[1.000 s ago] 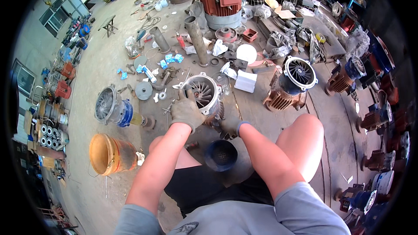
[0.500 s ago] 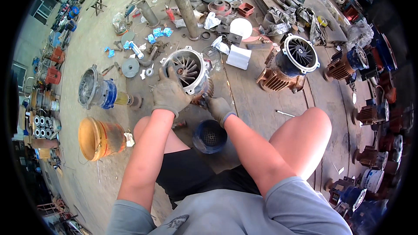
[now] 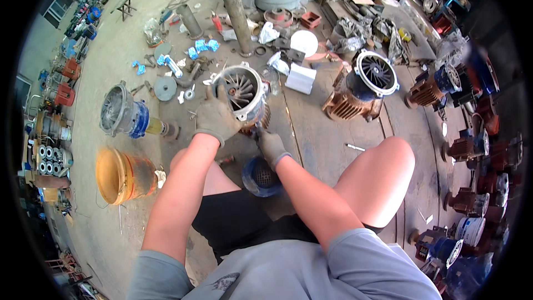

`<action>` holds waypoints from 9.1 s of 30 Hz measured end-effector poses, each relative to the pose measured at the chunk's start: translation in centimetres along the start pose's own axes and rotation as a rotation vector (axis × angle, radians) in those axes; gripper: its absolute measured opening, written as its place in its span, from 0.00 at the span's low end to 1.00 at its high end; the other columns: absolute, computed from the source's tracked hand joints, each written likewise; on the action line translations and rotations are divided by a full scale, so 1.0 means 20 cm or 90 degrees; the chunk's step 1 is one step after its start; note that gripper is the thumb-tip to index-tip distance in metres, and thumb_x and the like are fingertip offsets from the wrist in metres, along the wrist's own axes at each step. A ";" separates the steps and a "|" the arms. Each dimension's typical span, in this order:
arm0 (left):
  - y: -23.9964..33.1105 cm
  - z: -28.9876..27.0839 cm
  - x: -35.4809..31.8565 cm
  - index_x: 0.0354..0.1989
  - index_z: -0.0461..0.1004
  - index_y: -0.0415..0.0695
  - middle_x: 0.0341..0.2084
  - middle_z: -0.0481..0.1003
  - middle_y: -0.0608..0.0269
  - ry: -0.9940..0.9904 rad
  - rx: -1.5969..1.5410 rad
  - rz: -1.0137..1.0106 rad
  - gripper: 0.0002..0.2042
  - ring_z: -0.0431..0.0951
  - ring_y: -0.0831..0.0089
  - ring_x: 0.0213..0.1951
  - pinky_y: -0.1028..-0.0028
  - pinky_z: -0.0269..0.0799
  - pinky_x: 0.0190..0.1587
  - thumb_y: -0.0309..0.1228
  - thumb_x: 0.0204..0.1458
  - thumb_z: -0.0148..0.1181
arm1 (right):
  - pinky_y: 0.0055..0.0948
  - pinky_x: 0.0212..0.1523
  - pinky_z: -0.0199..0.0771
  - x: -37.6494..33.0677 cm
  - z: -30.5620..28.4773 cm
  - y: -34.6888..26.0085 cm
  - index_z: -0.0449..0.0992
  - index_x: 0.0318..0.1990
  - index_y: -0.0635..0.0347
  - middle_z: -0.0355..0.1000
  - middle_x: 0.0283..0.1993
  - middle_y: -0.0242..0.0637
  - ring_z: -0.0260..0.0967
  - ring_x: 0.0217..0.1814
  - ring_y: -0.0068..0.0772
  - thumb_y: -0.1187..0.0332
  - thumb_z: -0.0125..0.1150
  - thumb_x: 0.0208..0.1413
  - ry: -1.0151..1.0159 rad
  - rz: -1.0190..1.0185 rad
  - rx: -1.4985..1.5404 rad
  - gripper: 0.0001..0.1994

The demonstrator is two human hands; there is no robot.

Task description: The person sits on the floor of a workshop and disassembles electric motor components. They use a hammer and a metal bar to separate the fan housing from the motor casing, then remove the fan blade and other parts by hand.

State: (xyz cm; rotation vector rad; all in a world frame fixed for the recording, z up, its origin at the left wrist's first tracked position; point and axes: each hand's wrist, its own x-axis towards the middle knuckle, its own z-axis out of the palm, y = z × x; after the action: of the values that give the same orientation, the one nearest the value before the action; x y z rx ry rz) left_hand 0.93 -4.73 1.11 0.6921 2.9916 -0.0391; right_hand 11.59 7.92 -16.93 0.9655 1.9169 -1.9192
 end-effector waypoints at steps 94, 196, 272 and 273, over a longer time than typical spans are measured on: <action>-0.52 -0.05 -0.77 0.22 0.71 0.44 0.17 0.70 0.63 0.010 -1.220 -0.283 0.25 0.69 0.70 0.19 0.66 0.69 0.27 0.43 0.75 0.56 | 0.28 0.44 0.75 -0.60 -0.28 -0.77 0.83 0.56 0.70 0.80 0.41 0.29 0.71 0.41 0.20 0.58 0.73 0.66 -0.750 -0.119 0.035 0.22; -1.10 1.62 -2.10 0.71 0.75 0.46 0.69 0.72 0.44 0.288 -0.297 -0.519 0.23 0.72 0.42 0.70 0.55 0.66 0.74 0.42 0.75 0.48 | 0.55 0.54 0.81 0.00 1.62 0.86 0.78 0.63 0.60 0.85 0.50 0.53 0.84 0.53 0.59 0.66 0.51 0.69 -0.805 -0.576 -1.096 0.19; -1.20 1.62 -2.13 0.75 0.71 0.53 0.72 0.72 0.54 0.151 -0.351 -0.573 0.24 0.68 0.52 0.74 0.59 0.63 0.77 0.41 0.74 0.47 | 0.51 0.55 0.83 -0.16 1.67 0.91 0.85 0.52 0.58 0.86 0.50 0.50 0.85 0.54 0.55 0.66 0.54 0.68 -0.854 -0.564 -1.045 0.14; -1.21 1.62 -2.13 0.75 0.71 0.54 0.73 0.71 0.53 0.149 -0.339 -0.559 0.24 0.68 0.52 0.74 0.59 0.64 0.77 0.42 0.74 0.46 | 0.51 0.55 0.83 -0.12 1.65 0.95 0.84 0.52 0.59 0.86 0.50 0.50 0.85 0.54 0.55 0.66 0.54 0.68 -0.843 -0.568 -1.057 0.15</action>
State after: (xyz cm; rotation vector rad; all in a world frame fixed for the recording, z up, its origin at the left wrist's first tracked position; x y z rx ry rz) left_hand 30.48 -46.35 -27.86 -0.7057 3.0134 0.7884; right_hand 16.16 -26.14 -33.47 -1.3533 1.9175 -0.1411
